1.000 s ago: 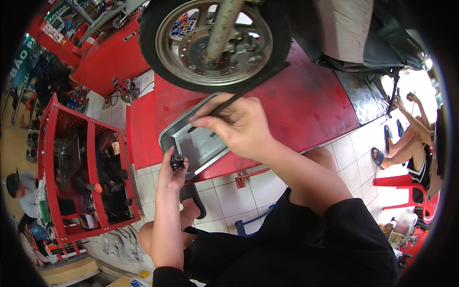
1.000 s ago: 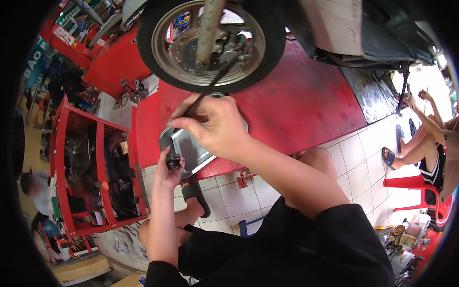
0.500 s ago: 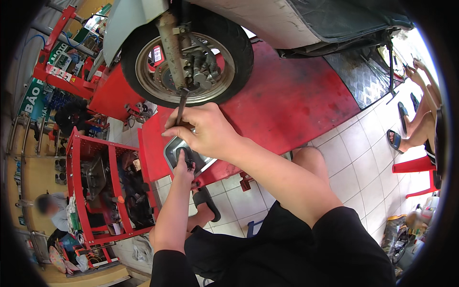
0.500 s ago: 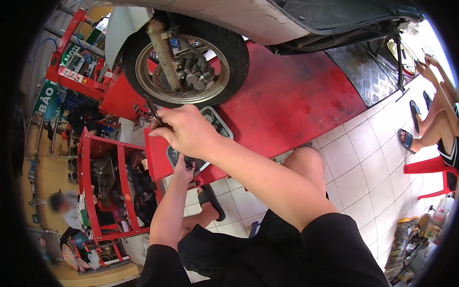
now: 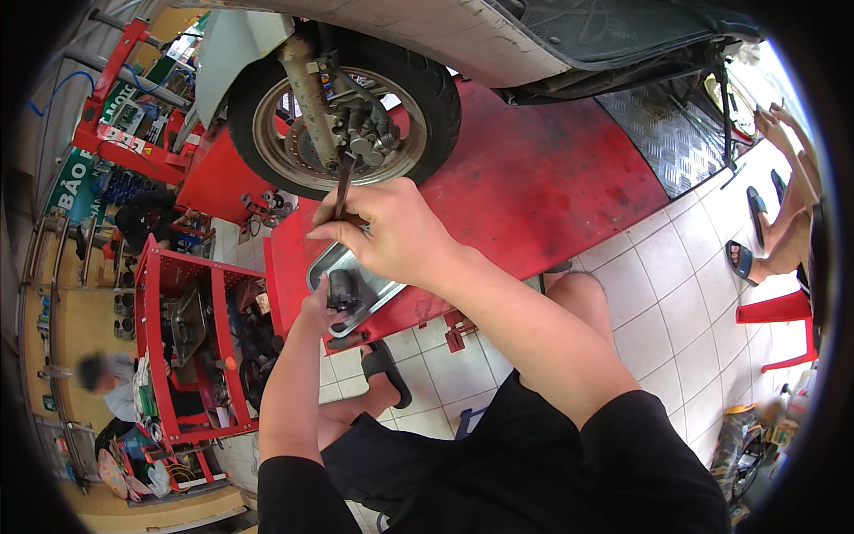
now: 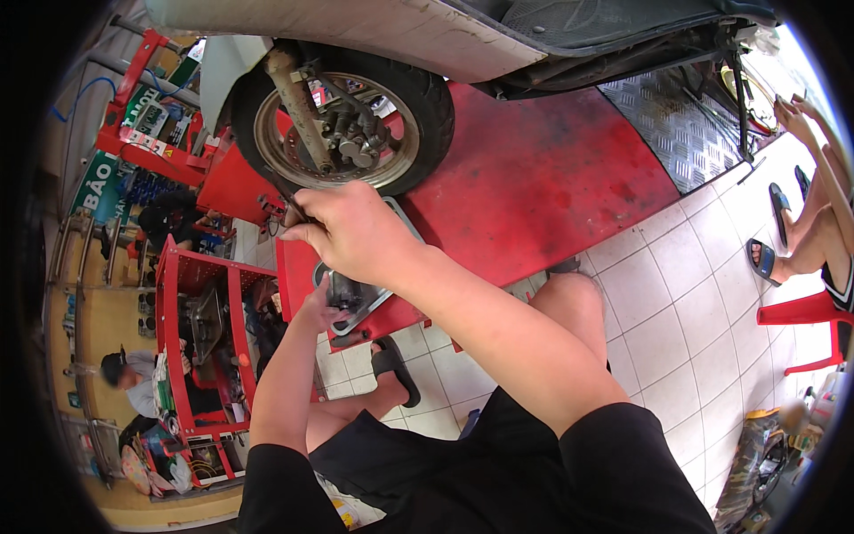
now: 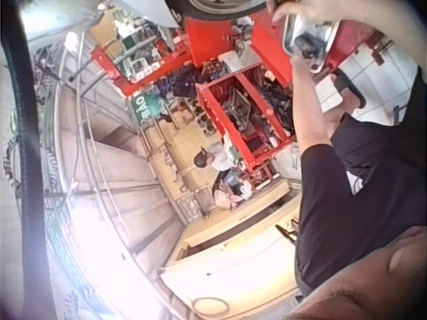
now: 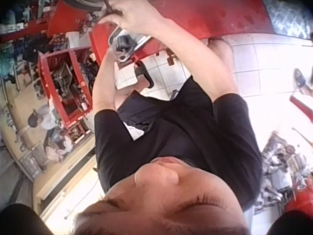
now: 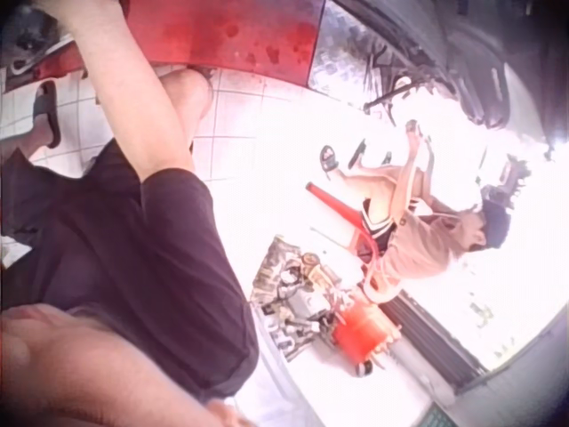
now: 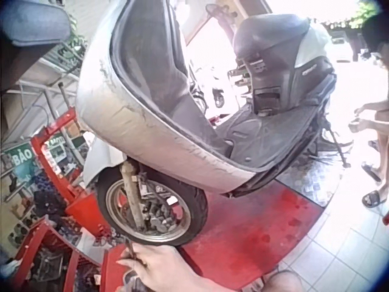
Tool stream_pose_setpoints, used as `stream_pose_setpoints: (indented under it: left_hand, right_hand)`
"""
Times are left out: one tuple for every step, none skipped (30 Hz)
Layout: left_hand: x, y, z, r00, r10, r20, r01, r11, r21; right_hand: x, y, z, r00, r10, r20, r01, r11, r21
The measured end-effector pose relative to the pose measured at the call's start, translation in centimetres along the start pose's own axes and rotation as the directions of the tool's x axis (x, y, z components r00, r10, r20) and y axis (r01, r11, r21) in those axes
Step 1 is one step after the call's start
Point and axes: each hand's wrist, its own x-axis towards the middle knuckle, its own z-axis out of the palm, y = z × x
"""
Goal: The person is sitting on the floor in a workshop, using a screwdriver to disassemble and clean a cylindrical scooter part. They remove small components, place them in a metal tray, and repeatedly probe the interior of the part with the tool.
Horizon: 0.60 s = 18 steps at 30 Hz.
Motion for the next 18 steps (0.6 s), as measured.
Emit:
stream_pose_setpoints:
  left_hand:
    - [0.1,0.1,-0.6,0.995,0.086,-0.043,-0.078,0.983,0.166]
    - [0.2,0.4,-1.5,0.982,0.177,-0.072,-0.143,0.933,0.330]
    - [0.3,0.4,-2.2,0.960,0.268,-0.087,-0.193,0.852,0.486]
    - [-0.2,0.6,-2.3,0.904,0.422,-0.073,-0.272,0.697,0.663]
    - [-1.3,1.0,-2.2,0.828,0.561,-0.018,-0.319,0.497,0.807]
    - [-2.3,1.4,-2.0,0.737,0.672,0.067,-0.326,0.267,0.907]
    - [-3.2,1.8,-2.0,0.732,0.672,0.112,-0.358,0.240,0.902]
    - [-4.1,2.1,-2.1,0.727,0.669,0.153,-0.388,0.216,0.896]
    - [-4.6,2.3,-2.1,0.720,0.666,0.195,-0.418,0.192,0.888]
    - [-4.8,2.2,-2.3,0.716,0.667,0.208,-0.430,0.186,0.883]
    - [-4.9,2.1,-2.4,0.710,0.668,0.223,-0.444,0.179,0.878]
    - [-5.1,2.0,-2.6,0.704,0.669,0.238,-0.458,0.172,0.872]
    - [-5.5,1.8,-2.4,0.694,0.674,0.256,-0.483,0.171,0.859]
    - [-6.0,1.5,-2.1,0.682,0.678,0.274,-0.508,0.170,0.844]
    - [-6.1,1.3,-2.0,0.669,0.683,0.293,-0.534,0.168,0.829]
    - [-5.9,1.0,-2.2,0.647,0.696,0.311,-0.555,0.150,0.818]
    - [-5.8,0.8,-2.4,0.624,0.708,0.330,-0.576,0.132,0.807]
    - [-5.6,0.5,-2.5,0.600,0.720,0.348,-0.597,0.113,0.795]
  right_hand:
    - [0.0,-0.1,-0.1,1.000,0.004,0.005,-0.004,1.000,-0.011]
    - [0.0,-0.2,-0.2,1.000,0.009,0.010,-0.008,1.000,-0.021]
    - [0.0,-0.3,-0.2,1.000,0.001,0.011,-0.001,1.000,-0.030]
    - [0.0,-0.3,-0.4,1.000,-0.006,0.010,0.006,0.999,-0.047]
    - [0.1,-0.2,-0.7,1.000,-0.011,0.008,0.011,0.997,-0.070]
    - [0.1,-0.1,-1.0,1.000,-0.018,0.003,0.019,0.994,-0.104]
    - [0.2,0.0,-1.2,1.000,-0.026,-0.001,0.026,0.991,-0.133]
    - [0.2,0.1,-1.3,0.999,-0.034,-0.002,0.033,0.987,-0.160]
    - [0.3,0.0,-1.4,1.000,-0.007,0.011,0.009,0.984,-0.178]
    - [0.3,0.0,-1.5,0.999,0.021,0.026,-0.015,0.981,-0.191]
    - [0.3,-0.1,-1.6,0.998,0.048,0.040,-0.039,0.978,-0.206]
    - [0.2,0.0,-1.7,0.994,0.079,0.080,-0.055,0.961,-0.271]
    - [0.1,0.3,-1.9,0.987,0.114,0.116,-0.068,0.937,-0.342]
    - [-0.1,0.5,-2.1,0.977,0.150,0.149,-0.076,0.908,-0.412]
    - [-0.3,0.6,-2.2,0.963,0.200,0.183,-0.095,0.880,-0.465]
    - [-0.4,0.6,-2.4,0.944,0.251,0.214,-0.110,0.852,-0.512]
    - [-0.5,0.6,-2.5,0.922,0.302,0.242,-0.122,0.820,-0.560]
    - [-0.6,0.5,-2.5,0.901,0.342,0.265,-0.134,0.803,-0.581]
